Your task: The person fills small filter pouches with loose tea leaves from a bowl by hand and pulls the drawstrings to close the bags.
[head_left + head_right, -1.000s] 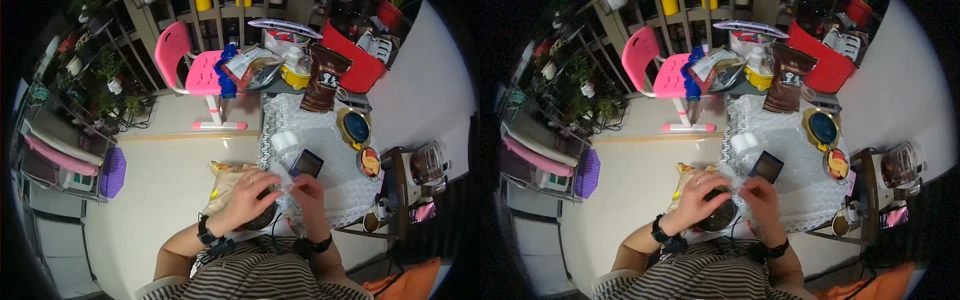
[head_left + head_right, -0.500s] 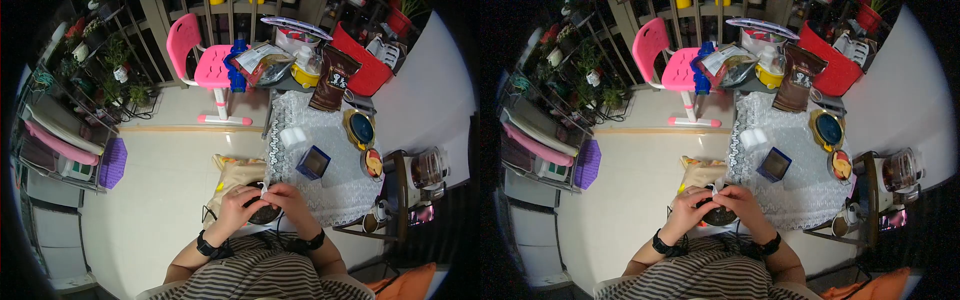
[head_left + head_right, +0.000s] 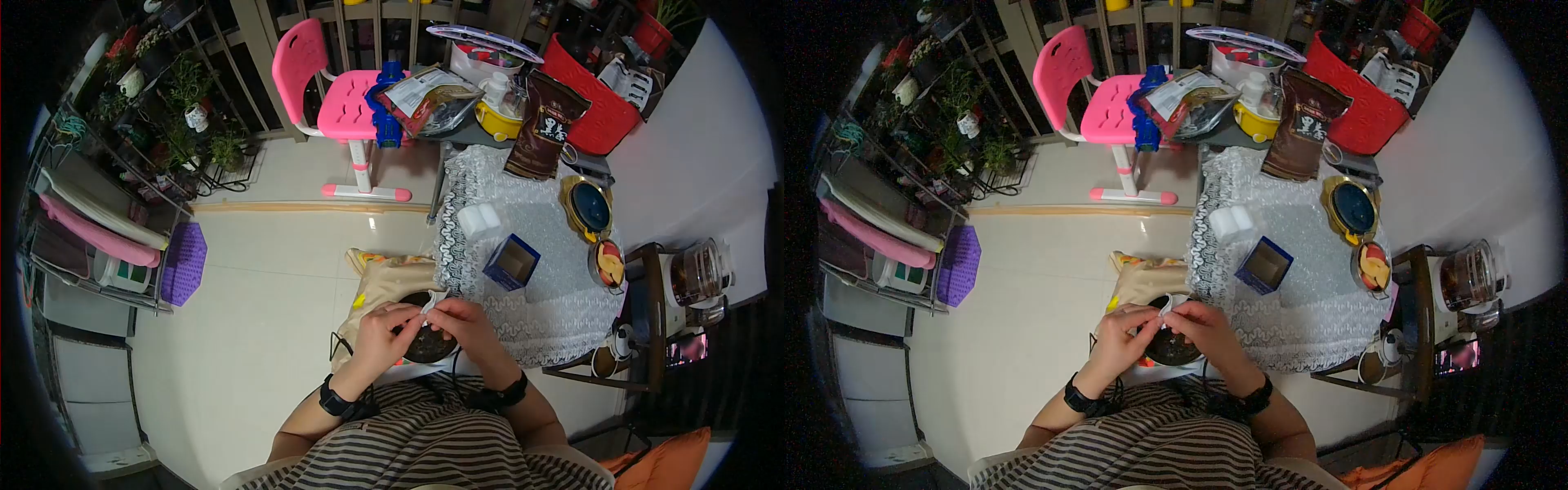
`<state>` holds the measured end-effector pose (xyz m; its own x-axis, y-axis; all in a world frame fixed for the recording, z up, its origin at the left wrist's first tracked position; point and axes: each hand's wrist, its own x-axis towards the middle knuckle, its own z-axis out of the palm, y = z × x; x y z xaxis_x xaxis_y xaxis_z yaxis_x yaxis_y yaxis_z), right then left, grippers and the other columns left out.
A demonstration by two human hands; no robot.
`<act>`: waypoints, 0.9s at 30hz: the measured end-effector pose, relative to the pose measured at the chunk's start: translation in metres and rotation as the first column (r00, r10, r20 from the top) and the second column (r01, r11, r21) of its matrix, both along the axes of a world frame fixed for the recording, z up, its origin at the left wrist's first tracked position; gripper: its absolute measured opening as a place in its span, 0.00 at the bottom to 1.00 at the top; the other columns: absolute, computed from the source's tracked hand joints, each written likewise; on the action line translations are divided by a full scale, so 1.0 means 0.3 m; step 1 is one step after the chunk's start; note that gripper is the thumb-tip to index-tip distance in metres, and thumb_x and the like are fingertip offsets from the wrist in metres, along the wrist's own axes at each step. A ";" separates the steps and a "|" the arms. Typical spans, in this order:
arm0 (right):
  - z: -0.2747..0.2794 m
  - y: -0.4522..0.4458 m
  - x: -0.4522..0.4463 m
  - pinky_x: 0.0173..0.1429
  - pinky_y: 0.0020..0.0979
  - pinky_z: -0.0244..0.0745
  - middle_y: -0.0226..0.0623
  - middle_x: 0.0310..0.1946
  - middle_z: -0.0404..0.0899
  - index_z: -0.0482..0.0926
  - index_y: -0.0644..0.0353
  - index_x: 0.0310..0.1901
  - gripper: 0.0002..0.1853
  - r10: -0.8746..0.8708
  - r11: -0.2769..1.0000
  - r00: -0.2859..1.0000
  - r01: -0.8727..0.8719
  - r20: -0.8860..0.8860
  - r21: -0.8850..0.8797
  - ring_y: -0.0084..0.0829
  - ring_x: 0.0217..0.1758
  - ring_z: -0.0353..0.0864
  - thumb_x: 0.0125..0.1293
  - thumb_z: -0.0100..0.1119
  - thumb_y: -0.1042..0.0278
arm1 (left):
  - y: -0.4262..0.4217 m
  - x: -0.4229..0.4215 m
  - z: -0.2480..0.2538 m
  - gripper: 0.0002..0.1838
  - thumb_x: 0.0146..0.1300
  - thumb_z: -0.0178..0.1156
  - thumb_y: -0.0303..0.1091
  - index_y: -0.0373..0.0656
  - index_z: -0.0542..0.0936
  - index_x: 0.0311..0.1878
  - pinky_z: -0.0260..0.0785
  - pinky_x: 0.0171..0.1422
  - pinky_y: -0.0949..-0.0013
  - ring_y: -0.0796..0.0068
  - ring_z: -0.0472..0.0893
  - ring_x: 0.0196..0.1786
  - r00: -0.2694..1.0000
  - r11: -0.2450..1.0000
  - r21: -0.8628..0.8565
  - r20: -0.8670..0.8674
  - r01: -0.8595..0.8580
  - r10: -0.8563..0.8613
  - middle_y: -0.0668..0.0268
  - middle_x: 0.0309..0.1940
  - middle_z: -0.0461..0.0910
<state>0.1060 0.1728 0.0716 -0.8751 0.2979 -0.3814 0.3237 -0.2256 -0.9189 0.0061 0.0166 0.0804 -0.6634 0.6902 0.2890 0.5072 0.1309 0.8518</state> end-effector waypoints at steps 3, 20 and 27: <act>-0.021 0.001 0.002 0.38 0.19 0.71 0.27 0.31 0.83 0.84 0.62 0.40 0.09 -0.026 0.999 0.997 0.029 -0.079 0.035 0.15 0.33 0.77 0.64 0.65 0.65 | -0.001 0.002 0.010 0.09 0.59 0.67 0.30 0.36 0.85 0.40 0.74 0.45 0.69 0.70 0.84 0.38 0.964 0.999 -0.053 0.264 -0.002 0.016 0.59 0.36 0.86; -0.004 -0.022 -0.006 0.34 0.27 0.76 0.33 0.24 0.80 0.76 0.60 0.35 0.08 -0.077 0.852 0.989 0.133 -0.130 0.507 0.25 0.28 0.81 0.55 0.65 0.71 | 0.039 0.016 -0.010 0.08 0.51 0.68 0.31 0.40 0.79 0.25 0.73 0.38 0.60 0.60 0.80 0.30 0.976 0.978 -0.088 -0.124 -0.189 0.177 0.61 0.23 0.79; 0.033 -0.042 -0.023 0.34 0.30 0.77 0.33 0.25 0.80 0.76 0.56 0.37 0.10 -0.013 0.702 0.975 0.167 -0.222 0.692 0.30 0.27 0.82 0.53 0.65 0.71 | 0.038 0.020 0.003 0.08 0.51 0.68 0.30 0.40 0.78 0.25 0.72 0.35 0.63 0.63 0.79 0.28 0.991 0.986 -0.102 -0.029 -0.132 0.130 0.63 0.23 0.78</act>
<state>0.0992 0.1602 0.0814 -0.8594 0.4922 0.1387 0.1427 0.4912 -0.8593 0.0121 0.0280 0.0812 -0.7442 0.6248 0.2362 0.4985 0.2843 0.8189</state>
